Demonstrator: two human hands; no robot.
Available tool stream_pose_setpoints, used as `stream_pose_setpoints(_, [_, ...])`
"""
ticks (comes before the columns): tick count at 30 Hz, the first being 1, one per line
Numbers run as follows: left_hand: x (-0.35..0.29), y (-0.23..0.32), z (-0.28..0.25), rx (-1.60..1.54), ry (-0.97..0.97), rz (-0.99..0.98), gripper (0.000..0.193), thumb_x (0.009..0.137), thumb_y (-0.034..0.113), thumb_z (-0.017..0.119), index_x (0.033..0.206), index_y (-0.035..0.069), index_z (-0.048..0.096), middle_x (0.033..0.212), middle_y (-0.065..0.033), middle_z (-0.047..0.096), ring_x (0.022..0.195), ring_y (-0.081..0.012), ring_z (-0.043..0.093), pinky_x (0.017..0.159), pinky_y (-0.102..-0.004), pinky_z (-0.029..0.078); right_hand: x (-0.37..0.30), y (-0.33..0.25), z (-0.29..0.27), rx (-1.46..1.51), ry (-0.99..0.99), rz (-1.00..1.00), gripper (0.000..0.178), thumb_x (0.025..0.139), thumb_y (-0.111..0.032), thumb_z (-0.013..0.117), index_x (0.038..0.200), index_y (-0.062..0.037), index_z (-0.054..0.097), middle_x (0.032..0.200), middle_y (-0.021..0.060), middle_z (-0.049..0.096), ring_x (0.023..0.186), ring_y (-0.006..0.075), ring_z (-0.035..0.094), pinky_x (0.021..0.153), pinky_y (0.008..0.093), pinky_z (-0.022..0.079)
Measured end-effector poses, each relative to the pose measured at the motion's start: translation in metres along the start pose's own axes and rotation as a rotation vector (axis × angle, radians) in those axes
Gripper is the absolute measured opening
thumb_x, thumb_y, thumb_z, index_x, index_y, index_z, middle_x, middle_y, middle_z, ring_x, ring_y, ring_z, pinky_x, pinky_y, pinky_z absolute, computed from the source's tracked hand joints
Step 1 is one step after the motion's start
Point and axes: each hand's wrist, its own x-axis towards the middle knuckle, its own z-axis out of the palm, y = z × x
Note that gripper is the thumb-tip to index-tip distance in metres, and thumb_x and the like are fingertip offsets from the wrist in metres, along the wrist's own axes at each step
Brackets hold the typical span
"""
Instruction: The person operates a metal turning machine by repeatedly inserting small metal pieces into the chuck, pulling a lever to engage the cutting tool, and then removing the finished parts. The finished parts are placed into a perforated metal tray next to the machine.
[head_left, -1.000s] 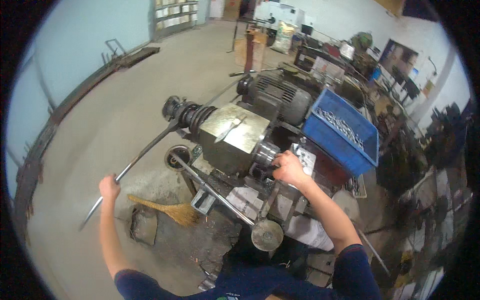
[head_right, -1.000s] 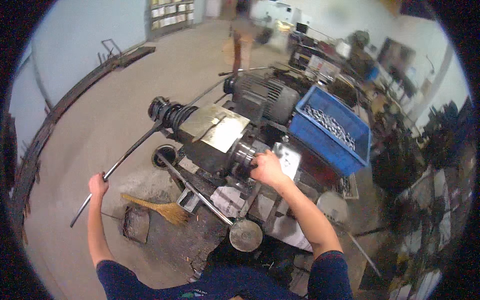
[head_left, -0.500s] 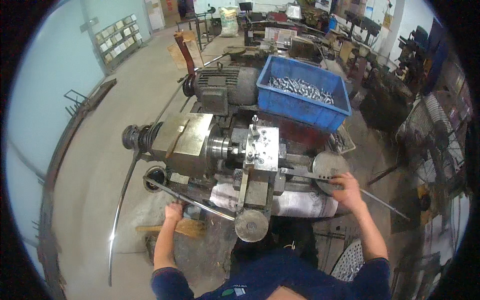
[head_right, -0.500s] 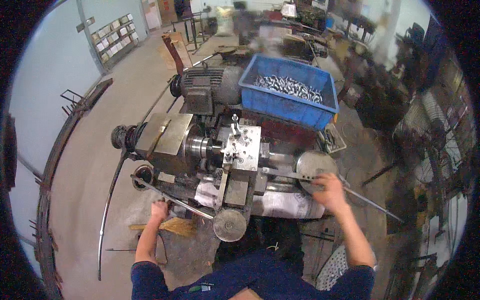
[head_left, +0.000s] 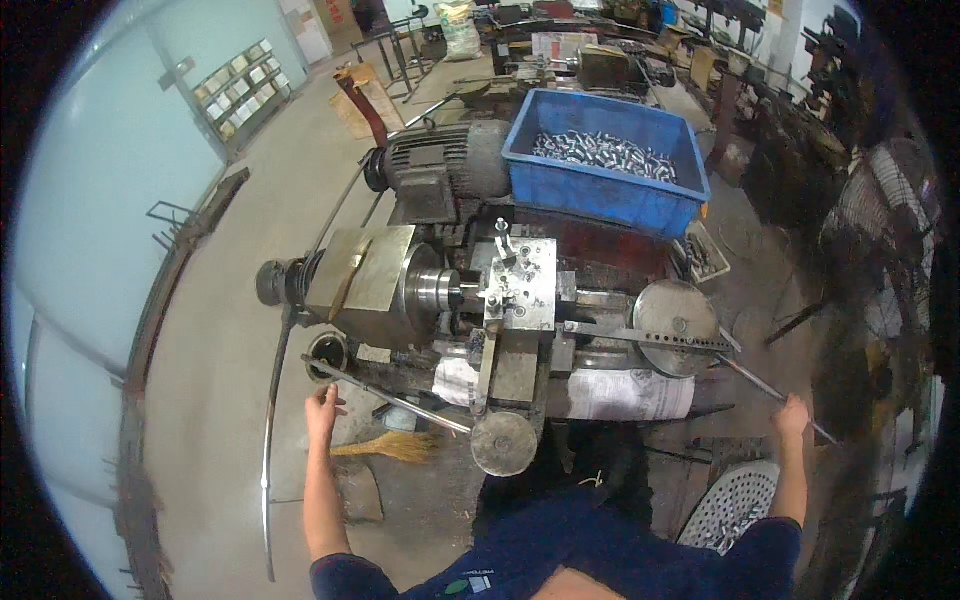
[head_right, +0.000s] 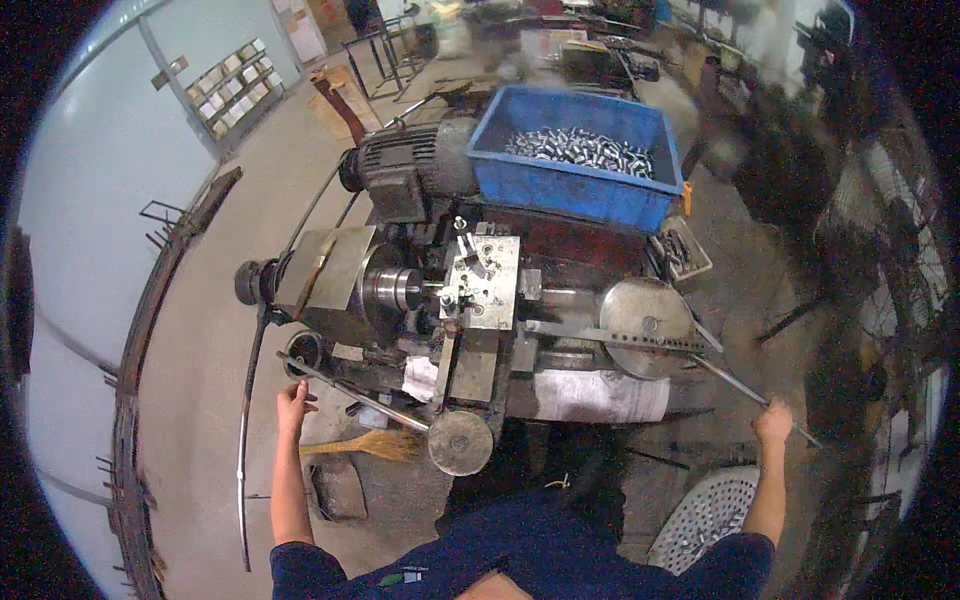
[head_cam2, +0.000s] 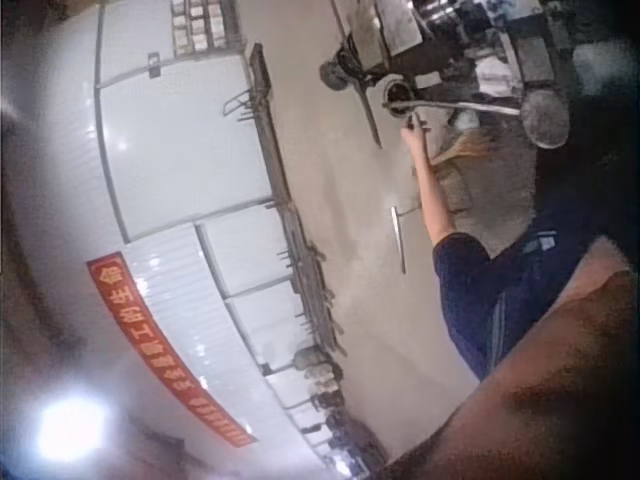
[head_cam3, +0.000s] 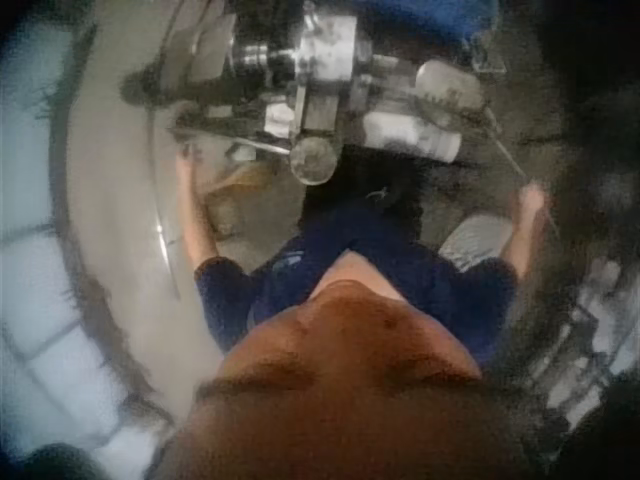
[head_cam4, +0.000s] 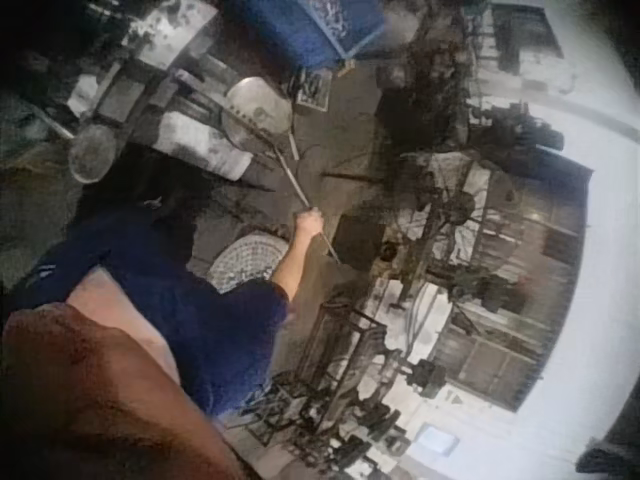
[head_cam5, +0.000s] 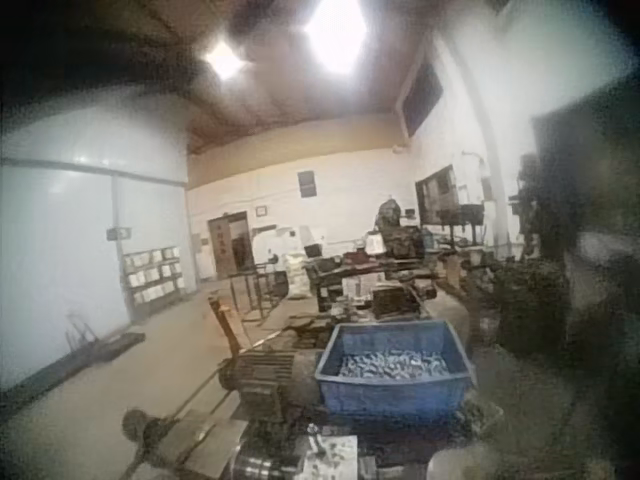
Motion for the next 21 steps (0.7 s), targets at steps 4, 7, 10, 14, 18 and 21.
stream_pose_setpoints(4, [-0.009,0.018,0.017,-0.187,-0.049,-0.107,0.045,0.087,0.035,0.053,0.104,-0.006,0.051,0.073,-0.0139,0.06,0.056,-0.0194,0.061,0.045,-0.0283,0.05,-0.072,-0.043,-0.051,0.1,-0.151,-0.003,0.03,0.061,-0.023,0.065,0.082,-0.003,0.059,0.075,0.0173,0.059,0.07,0.0342,0.058,0.065,0.0424,0.048])
stream_pose_setpoints(7, [0.0,0.027,0.056,-0.233,0.051,-0.137,0.041,0.085,0.034,0.053,0.097,-0.004,0.049,0.072,-0.0127,0.057,0.053,-0.0225,0.06,0.041,-0.0328,0.053,-0.153,-0.051,-0.031,0.316,-0.236,0.084,0.031,0.055,-0.023,0.066,0.076,-0.002,0.058,0.073,0.017,0.059,0.07,0.0361,0.058,0.062,0.0436,0.046])
stream_pose_setpoints(10, [0.006,0.014,0.062,-0.345,0.036,-0.092,0.031,0.084,0.024,0.05,0.097,-0.004,0.048,0.07,-0.0132,0.057,0.051,-0.0229,0.059,0.04,-0.034,0.053,-0.208,-0.099,-0.065,0.796,-0.382,0.238,0.018,0.057,-0.014,0.058,0.07,-0.0006,0.056,0.062,0.0097,0.054,0.057,0.0213,0.053,0.054,0.0333,0.042])
stream_pose_setpoints(14, [0.017,-0.005,0.055,-0.287,0.019,-0.073,0.03,0.087,0.025,0.047,0.096,-0.003,0.044,0.073,-0.0129,0.057,0.053,-0.0223,0.06,0.04,-0.0324,0.053,-0.231,-0.139,-0.077,1.101,-0.394,0.253,0.024,0.057,-0.017,0.059,0.076,-0.0009,0.057,0.061,0.0061,0.051,0.058,0.0145,0.049,0.053,0.0294,0.04])
stream_pose_setpoints(18, [0.013,0.008,0.063,-0.341,0.06,-0.025,0.029,0.085,0.019,0.047,0.099,-0.005,0.045,0.07,-0.0134,0.057,0.048,-0.0261,0.059,0.04,-0.0339,0.054,-0.236,-0.157,-0.104,1.12,-0.339,0.196,0.025,0.057,-0.014,0.059,0.078,-0.0008,0.057,0.061,0.0039,0.048,0.057,0.0115,0.044,0.052,0.027,0.037])
stream_pose_setpoints(21, [0.018,0.002,0.057,-0.32,0.056,-0.096,0.033,0.084,0.022,0.049,0.101,-0.006,0.044,0.07,-0.0139,0.057,0.047,-0.0272,0.06,0.04,-0.0342,0.054,-0.241,-0.151,-0.082,1.195,-0.366,0.186,0.026,0.057,-0.013,0.059,0.079,-0.0005,0.057,0.061,0.0047,0.049,0.058,0.0124,0.046,0.053,0.0275,0.038])
